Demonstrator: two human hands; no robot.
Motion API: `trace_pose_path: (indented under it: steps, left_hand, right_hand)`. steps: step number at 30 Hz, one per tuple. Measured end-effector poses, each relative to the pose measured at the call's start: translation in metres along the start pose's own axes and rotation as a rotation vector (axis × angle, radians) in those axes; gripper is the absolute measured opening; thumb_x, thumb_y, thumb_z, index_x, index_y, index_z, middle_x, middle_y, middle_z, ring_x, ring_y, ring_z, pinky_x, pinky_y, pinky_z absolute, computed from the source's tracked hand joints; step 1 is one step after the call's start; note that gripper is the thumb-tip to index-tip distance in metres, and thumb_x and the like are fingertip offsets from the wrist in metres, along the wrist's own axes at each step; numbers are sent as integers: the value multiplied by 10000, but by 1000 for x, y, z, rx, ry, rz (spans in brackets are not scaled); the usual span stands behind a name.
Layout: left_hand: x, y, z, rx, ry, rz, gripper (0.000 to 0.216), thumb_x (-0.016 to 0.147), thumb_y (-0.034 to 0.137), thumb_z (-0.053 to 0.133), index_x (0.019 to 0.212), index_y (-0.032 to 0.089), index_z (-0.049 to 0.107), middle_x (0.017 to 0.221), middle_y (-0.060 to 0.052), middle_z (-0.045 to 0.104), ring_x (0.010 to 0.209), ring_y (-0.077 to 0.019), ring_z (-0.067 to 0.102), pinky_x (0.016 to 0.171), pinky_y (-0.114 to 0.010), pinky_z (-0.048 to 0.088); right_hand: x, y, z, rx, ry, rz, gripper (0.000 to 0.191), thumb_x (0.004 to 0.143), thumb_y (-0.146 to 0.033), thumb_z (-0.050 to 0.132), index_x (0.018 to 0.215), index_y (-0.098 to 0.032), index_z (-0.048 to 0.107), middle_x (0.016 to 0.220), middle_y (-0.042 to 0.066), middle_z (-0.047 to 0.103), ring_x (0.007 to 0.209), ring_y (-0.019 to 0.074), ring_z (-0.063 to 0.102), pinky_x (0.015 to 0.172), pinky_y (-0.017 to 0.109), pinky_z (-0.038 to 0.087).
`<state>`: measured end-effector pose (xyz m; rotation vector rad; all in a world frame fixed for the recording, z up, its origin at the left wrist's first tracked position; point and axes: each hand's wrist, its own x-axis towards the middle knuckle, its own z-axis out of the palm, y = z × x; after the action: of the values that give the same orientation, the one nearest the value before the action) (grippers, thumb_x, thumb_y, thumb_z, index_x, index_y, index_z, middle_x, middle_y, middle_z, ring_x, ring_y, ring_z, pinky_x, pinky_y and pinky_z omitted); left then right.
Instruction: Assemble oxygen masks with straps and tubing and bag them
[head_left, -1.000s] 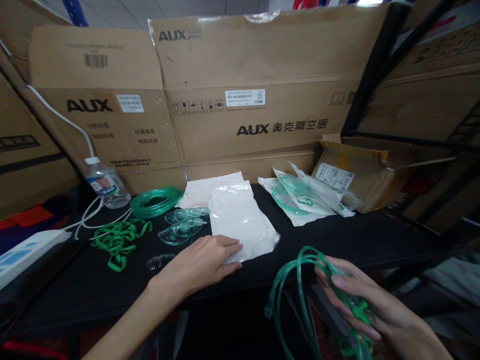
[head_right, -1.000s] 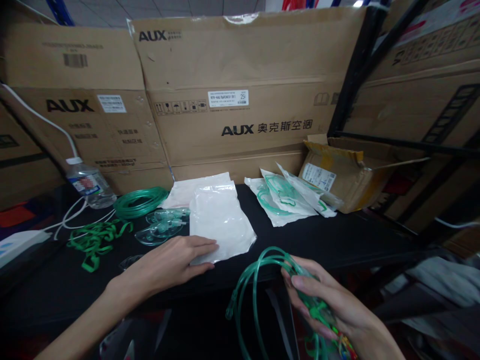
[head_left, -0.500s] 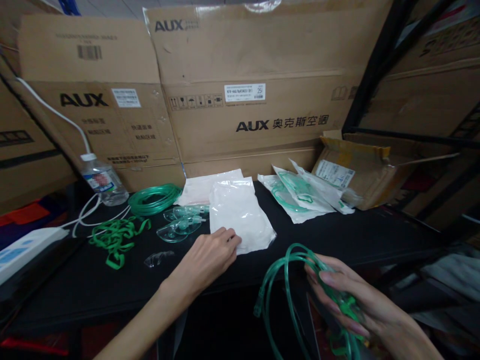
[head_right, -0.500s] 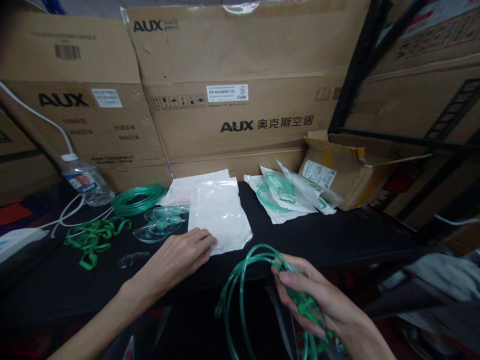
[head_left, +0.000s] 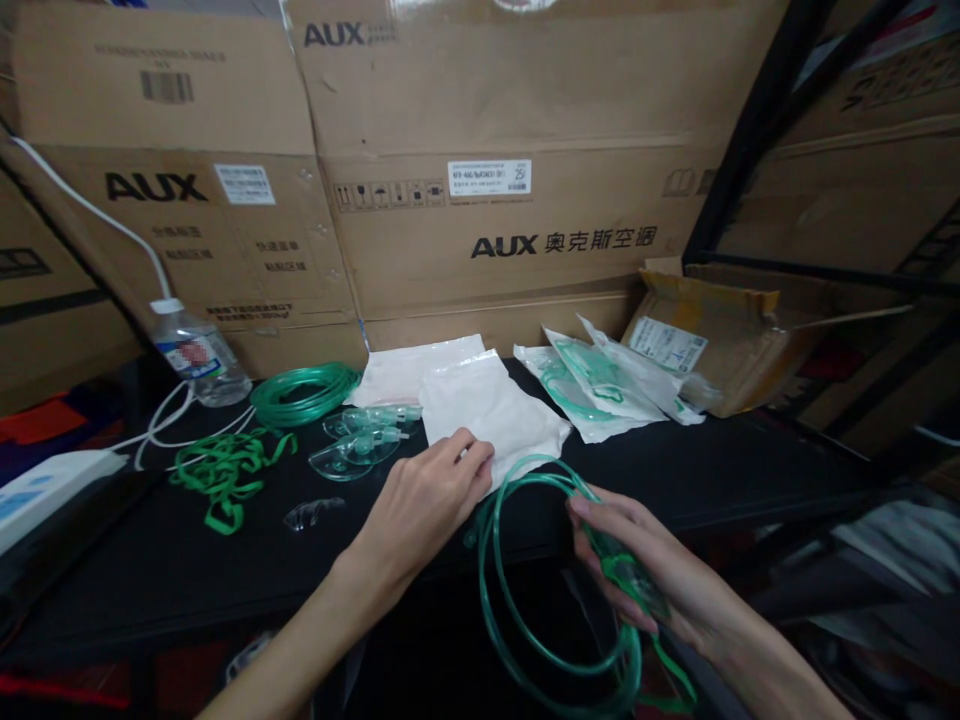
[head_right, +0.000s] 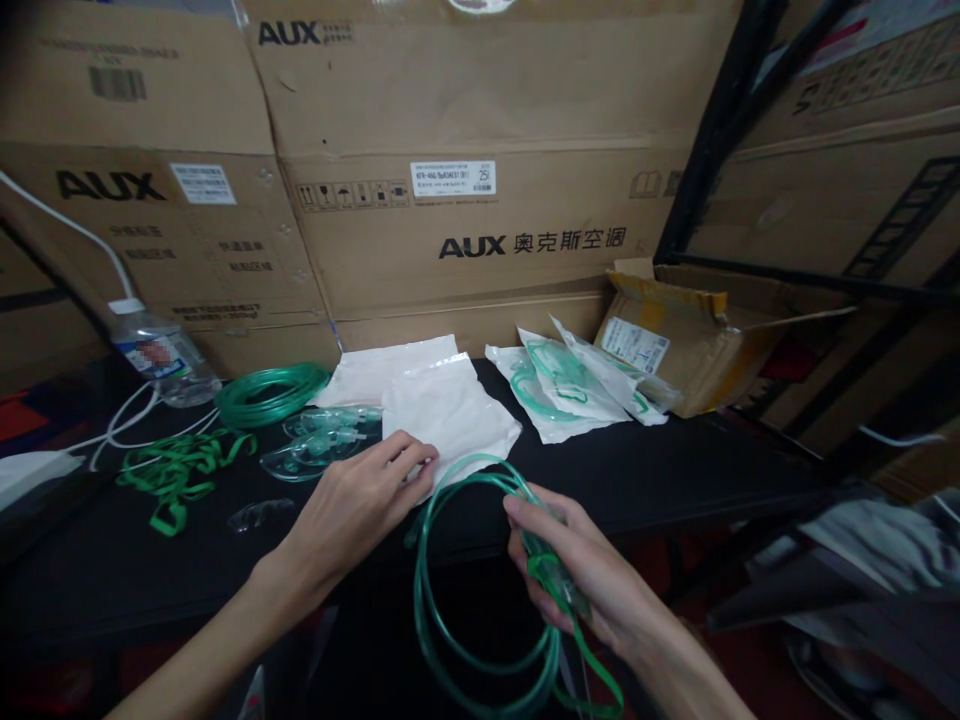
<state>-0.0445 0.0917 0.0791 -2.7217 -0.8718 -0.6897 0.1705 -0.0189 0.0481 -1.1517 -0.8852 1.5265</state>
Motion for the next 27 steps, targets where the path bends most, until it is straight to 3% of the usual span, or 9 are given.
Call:
trace_pose_path:
  steps: [9, 14, 18, 23, 27]
  left_hand:
    - [0, 2, 4, -22, -51, -15, 139, 1027, 204, 478, 1031, 188, 617, 986, -35, 677, 857, -185, 705, 701, -273, 572]
    - [2, 8, 1, 42, -149, -32, 92, 997, 172, 508, 971, 178, 596, 934, -45, 703, 853, -218, 700, 647, -288, 557]
    - [2, 10, 2, 32, -228, 24, 128, 1027, 172, 467, 988, 184, 588, 954, -54, 709, 865, -217, 693, 676, -297, 562]
    - [1, 11, 5, 47, -283, 15, 114, 988, 218, 556, 1098, 191, 574, 1072, -81, 692, 992, -253, 670, 682, -314, 583]
    - [1, 12, 11, 144, -226, -67, 145, 915, 141, 601, 1054, 179, 590, 1070, -97, 684, 969, -271, 667, 675, -322, 587]
  right_hand:
    - [-19, -12, -4, -14, -205, 10, 309, 955, -463, 646, 877, -190, 523, 647, -69, 571, 272, -4, 371, 261, 90, 271]
    - [-12, -14, -7, -174, -165, -85, 345, 914, -494, 695, 937, -170, 581, 568, -74, 532, 318, 36, 444, 308, 117, 320]
    - [-2, -7, -8, -295, -109, -5, 410, 846, -528, 760, 1014, -191, 597, 596, -92, 523, 362, 73, 539, 337, 144, 419]
    - [4, 1, -4, -334, -117, 39, 603, 842, -523, 766, 1356, -269, 579, 738, -79, 551, 401, 56, 565, 366, 158, 508]
    - [7, 4, 3, -384, -142, 23, 681, 888, -452, 741, 1495, -292, 477, 851, -38, 623, 400, 41, 556, 383, 165, 540]
